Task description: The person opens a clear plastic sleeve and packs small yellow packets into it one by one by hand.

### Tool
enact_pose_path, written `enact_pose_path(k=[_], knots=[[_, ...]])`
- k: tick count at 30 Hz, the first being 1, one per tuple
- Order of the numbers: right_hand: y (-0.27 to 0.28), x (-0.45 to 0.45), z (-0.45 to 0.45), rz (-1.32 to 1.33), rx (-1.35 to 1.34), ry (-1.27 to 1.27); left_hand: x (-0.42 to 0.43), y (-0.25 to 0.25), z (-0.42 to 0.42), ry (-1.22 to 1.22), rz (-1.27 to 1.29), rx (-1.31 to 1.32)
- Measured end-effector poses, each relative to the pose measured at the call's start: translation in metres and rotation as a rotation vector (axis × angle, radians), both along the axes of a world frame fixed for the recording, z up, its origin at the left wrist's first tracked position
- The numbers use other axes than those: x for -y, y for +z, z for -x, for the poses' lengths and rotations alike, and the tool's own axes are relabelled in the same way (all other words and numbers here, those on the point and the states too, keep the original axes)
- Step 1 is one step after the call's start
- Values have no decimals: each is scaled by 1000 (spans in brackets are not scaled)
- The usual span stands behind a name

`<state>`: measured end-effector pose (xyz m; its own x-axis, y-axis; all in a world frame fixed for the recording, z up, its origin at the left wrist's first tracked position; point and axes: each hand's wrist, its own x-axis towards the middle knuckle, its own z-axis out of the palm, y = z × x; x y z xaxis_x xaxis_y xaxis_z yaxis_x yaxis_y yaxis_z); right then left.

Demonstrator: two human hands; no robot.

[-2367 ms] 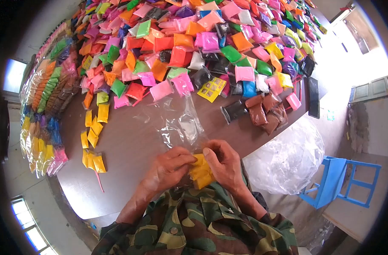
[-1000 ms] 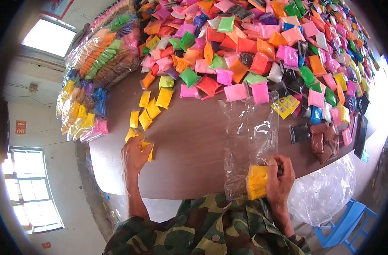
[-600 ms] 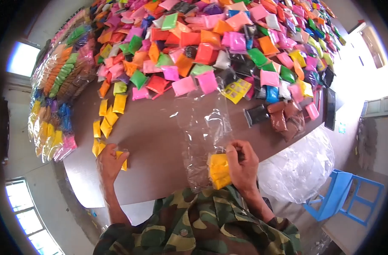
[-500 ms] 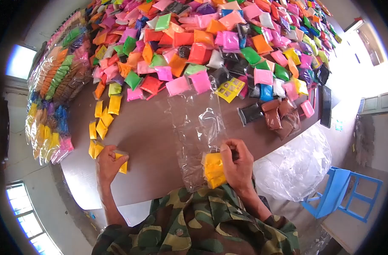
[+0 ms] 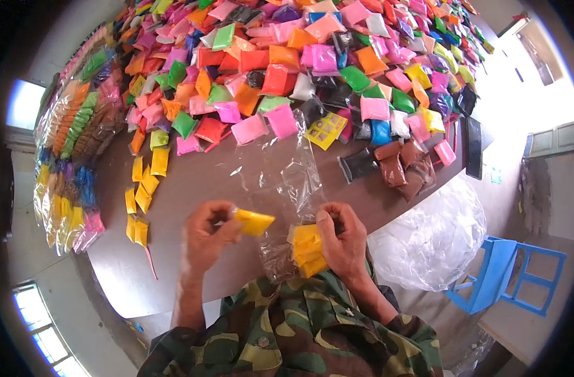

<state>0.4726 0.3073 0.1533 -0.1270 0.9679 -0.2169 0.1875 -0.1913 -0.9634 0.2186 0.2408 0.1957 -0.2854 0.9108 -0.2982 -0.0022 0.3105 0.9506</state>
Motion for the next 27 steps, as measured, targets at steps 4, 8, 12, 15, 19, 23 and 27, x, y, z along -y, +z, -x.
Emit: enact_pose_path(k=[4, 8, 12, 15, 19, 23, 27], knots=[[-1, 1, 1, 23, -53, -9, -12, -18, -26, -205, -137, -53], [4, -1, 0, -13, -7, 9, -19, -27, -42, -324, -147, -11], [0, 2, -2, 52, -75, -18, -27, -21, -44, -406, -241, -357], [-4, 2, -3, 88, -131, -23, -29, -24, -41, -440, -356, -547], [-3, 4, -2, 97, -153, -17, -31, -11, -45, -478, -398, -689], [-2, 10, 3, 62, -147, -45, -33, -6, -46, -472, -417, -723], [-4, 14, 4, -64, -92, 15, -28, -13, -42, -483, -406, -700]])
